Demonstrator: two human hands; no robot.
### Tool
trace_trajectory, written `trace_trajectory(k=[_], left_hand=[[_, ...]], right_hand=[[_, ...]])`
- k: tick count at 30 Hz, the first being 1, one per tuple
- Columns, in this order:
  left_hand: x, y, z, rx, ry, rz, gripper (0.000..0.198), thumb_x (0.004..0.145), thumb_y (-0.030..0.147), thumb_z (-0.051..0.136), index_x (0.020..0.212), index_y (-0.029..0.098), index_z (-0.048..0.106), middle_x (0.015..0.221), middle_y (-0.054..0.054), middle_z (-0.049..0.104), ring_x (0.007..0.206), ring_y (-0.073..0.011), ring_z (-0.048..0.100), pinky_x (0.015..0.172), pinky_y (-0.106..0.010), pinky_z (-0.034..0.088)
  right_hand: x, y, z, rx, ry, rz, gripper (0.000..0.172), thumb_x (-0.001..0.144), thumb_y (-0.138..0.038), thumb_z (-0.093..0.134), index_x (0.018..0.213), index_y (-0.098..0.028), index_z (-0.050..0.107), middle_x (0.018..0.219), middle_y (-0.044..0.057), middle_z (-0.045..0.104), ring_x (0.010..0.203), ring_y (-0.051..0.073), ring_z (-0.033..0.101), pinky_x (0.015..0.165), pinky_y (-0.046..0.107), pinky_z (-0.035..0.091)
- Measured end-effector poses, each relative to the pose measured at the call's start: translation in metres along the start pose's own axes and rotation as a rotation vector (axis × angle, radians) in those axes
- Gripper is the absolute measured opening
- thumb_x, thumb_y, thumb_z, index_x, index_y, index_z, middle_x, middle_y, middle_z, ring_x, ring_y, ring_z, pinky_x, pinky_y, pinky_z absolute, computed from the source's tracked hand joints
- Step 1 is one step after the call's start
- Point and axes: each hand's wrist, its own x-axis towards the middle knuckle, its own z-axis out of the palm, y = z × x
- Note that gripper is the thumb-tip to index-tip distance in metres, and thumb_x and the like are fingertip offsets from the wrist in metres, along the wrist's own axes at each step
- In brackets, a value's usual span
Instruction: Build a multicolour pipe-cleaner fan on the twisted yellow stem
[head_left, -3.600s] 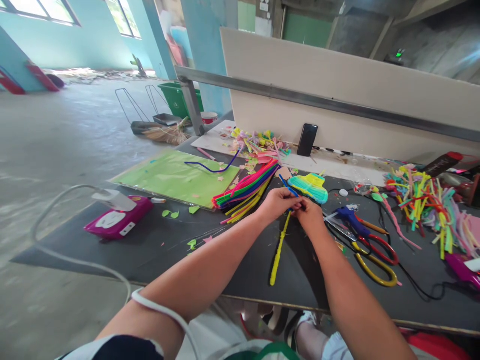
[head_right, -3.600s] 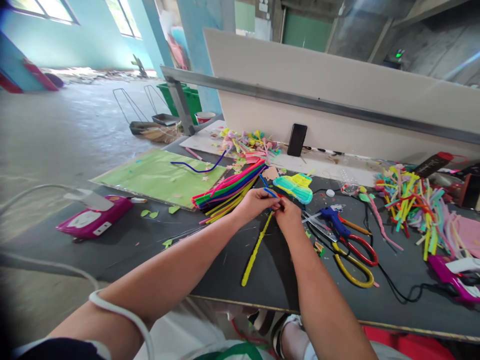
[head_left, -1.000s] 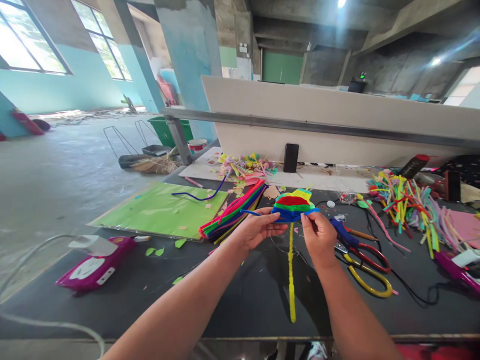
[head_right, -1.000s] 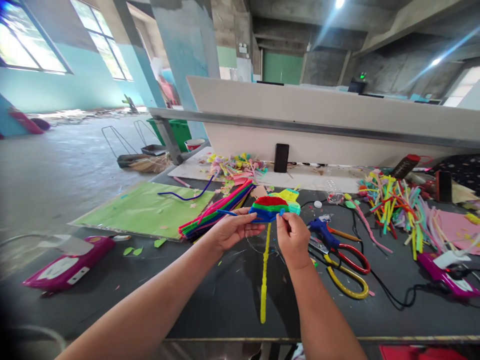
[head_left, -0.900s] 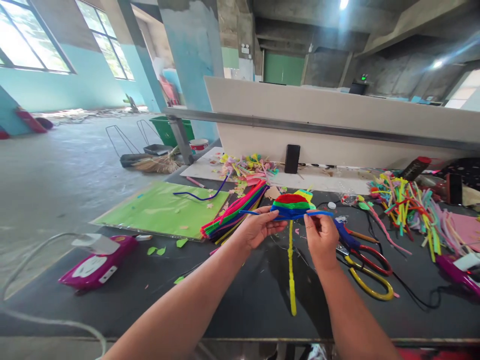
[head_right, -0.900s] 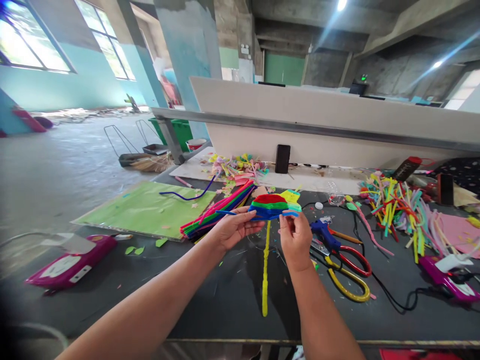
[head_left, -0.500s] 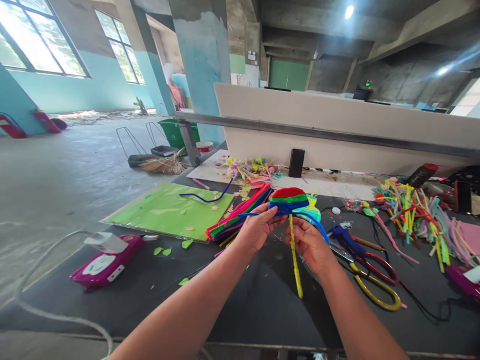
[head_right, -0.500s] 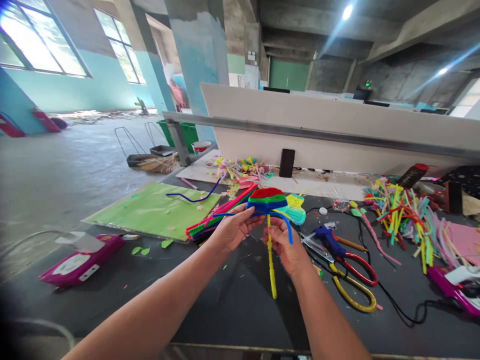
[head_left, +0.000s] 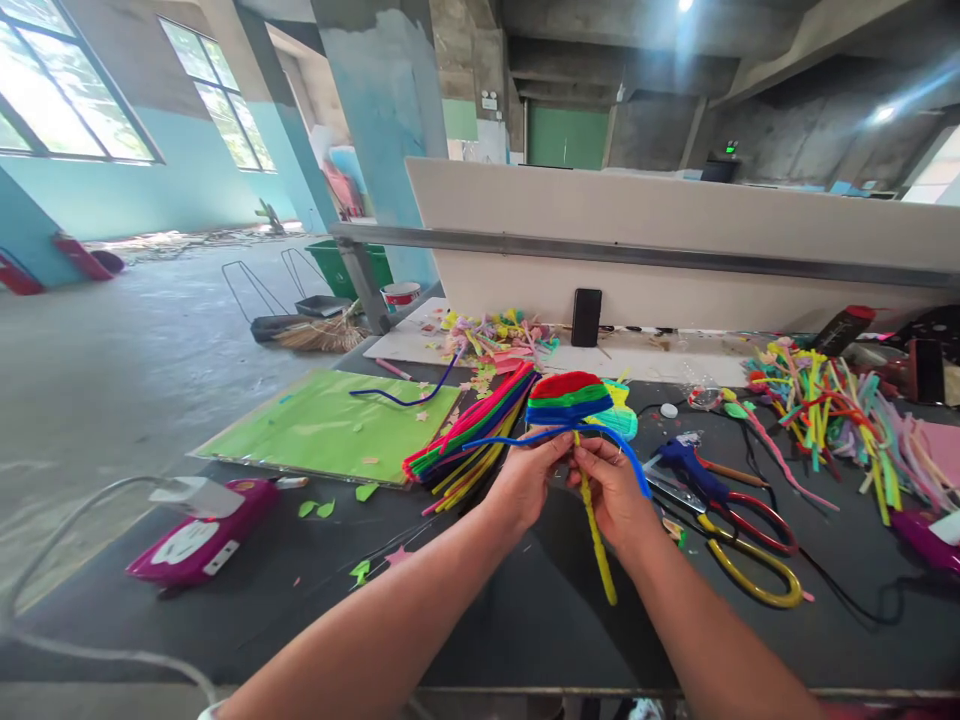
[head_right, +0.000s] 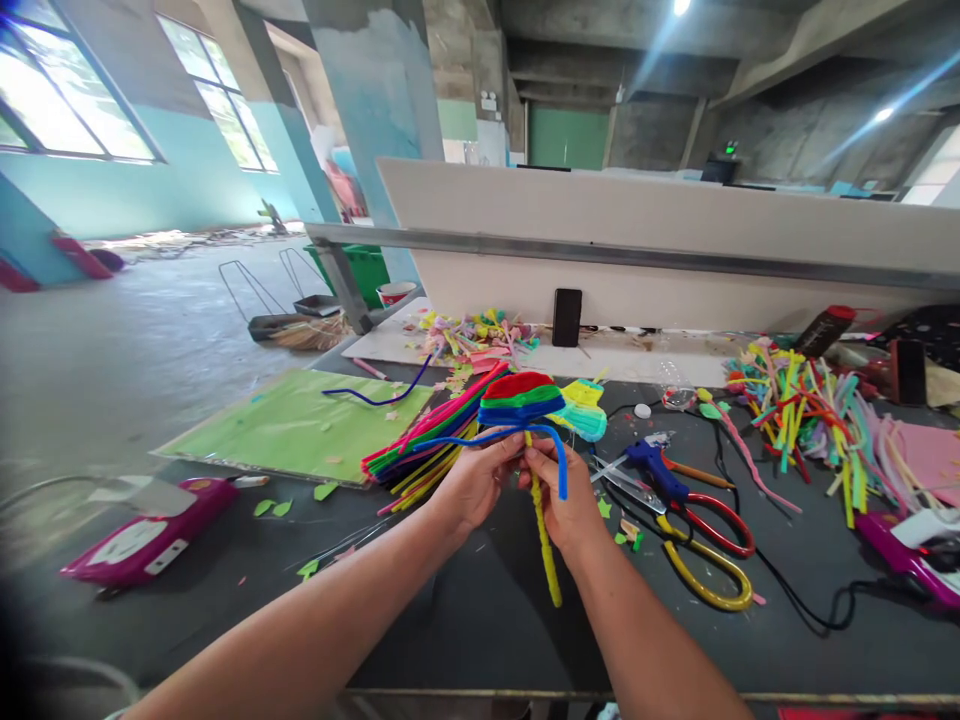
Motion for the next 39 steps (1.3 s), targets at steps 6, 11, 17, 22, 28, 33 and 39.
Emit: trace_trajectory(k=[6, 11, 17, 22, 28, 33, 39], left_hand=[[-0.002, 0.0, 0.0, -0.044, 0.09, -0.058, 0.02, 0.069, 0.026, 0.071, 0.079, 0.012, 0.062, 0.071, -0.002, 0.06, 0.055, -0.0095, 0.054, 0.044, -0.02, 0.039], [-0.004, 0.005, 0.003, -0.054, 0.139, -0.089, 0.022, 0.066, 0.026, 0.073, 0.079, 0.011, 0.064, 0.072, -0.004, 0.063, 0.055, -0.0104, 0.056, 0.044, -0.021, 0.039], [-0.005, 0.011, 0.002, -0.014, 0.085, -0.057, 0.021, 0.066, 0.027, 0.072, 0.074, 0.011, 0.063, 0.066, -0.002, 0.061, 0.05, -0.0102, 0.053, 0.041, -0.022, 0.039], [-0.005, 0.011, 0.001, 0.017, 0.097, -0.032, 0.022, 0.067, 0.028, 0.072, 0.077, 0.01, 0.064, 0.069, -0.003, 0.062, 0.051, -0.0105, 0.053, 0.039, -0.022, 0.039], [-0.003, 0.011, -0.001, 0.051, 0.085, -0.043, 0.025, 0.068, 0.03, 0.071, 0.081, 0.01, 0.064, 0.076, -0.006, 0.064, 0.052, -0.0102, 0.054, 0.039, -0.021, 0.039], [-0.003, 0.013, -0.001, 0.038, 0.031, -0.085, 0.024, 0.068, 0.029, 0.072, 0.079, 0.009, 0.065, 0.077, -0.007, 0.064, 0.055, -0.0112, 0.056, 0.042, -0.022, 0.041], [-0.003, 0.014, -0.002, 0.034, 0.001, -0.042, 0.023, 0.069, 0.03, 0.071, 0.079, 0.01, 0.065, 0.08, -0.008, 0.067, 0.055, -0.0124, 0.057, 0.044, -0.023, 0.042]], right_hand=[[-0.002, 0.004, 0.005, -0.015, -0.013, 0.001, 0.018, 0.057, -0.018, 0.08, 0.07, -0.019, 0.068, 0.061, -0.003, 0.063, 0.051, 0.008, 0.056, 0.047, 0.019, 0.045], [-0.006, 0.0, 0.009, -0.031, -0.004, 0.027, 0.018, 0.056, -0.018, 0.081, 0.068, -0.019, 0.068, 0.059, -0.005, 0.061, 0.049, 0.008, 0.054, 0.047, 0.02, 0.045], [-0.006, 0.002, 0.009, -0.06, -0.02, 0.007, 0.017, 0.057, -0.022, 0.08, 0.066, -0.019, 0.067, 0.061, -0.003, 0.064, 0.053, 0.01, 0.056, 0.049, 0.022, 0.044], [-0.005, 0.004, 0.007, -0.057, -0.049, 0.027, 0.016, 0.059, -0.022, 0.08, 0.068, -0.019, 0.067, 0.061, -0.002, 0.065, 0.051, 0.01, 0.057, 0.051, 0.022, 0.044], [-0.002, 0.006, 0.003, -0.039, -0.064, 0.05, 0.016, 0.058, -0.021, 0.081, 0.068, -0.018, 0.067, 0.062, -0.001, 0.065, 0.052, 0.01, 0.058, 0.052, 0.022, 0.046], [0.0, 0.006, 0.0, -0.023, -0.061, 0.024, 0.017, 0.06, -0.022, 0.08, 0.071, -0.019, 0.068, 0.064, -0.002, 0.064, 0.052, 0.01, 0.057, 0.05, 0.022, 0.046], [-0.001, 0.0, 0.0, -0.072, -0.095, 0.048, 0.017, 0.063, -0.025, 0.078, 0.074, -0.02, 0.067, 0.069, -0.001, 0.064, 0.055, 0.011, 0.057, 0.054, 0.025, 0.047]])
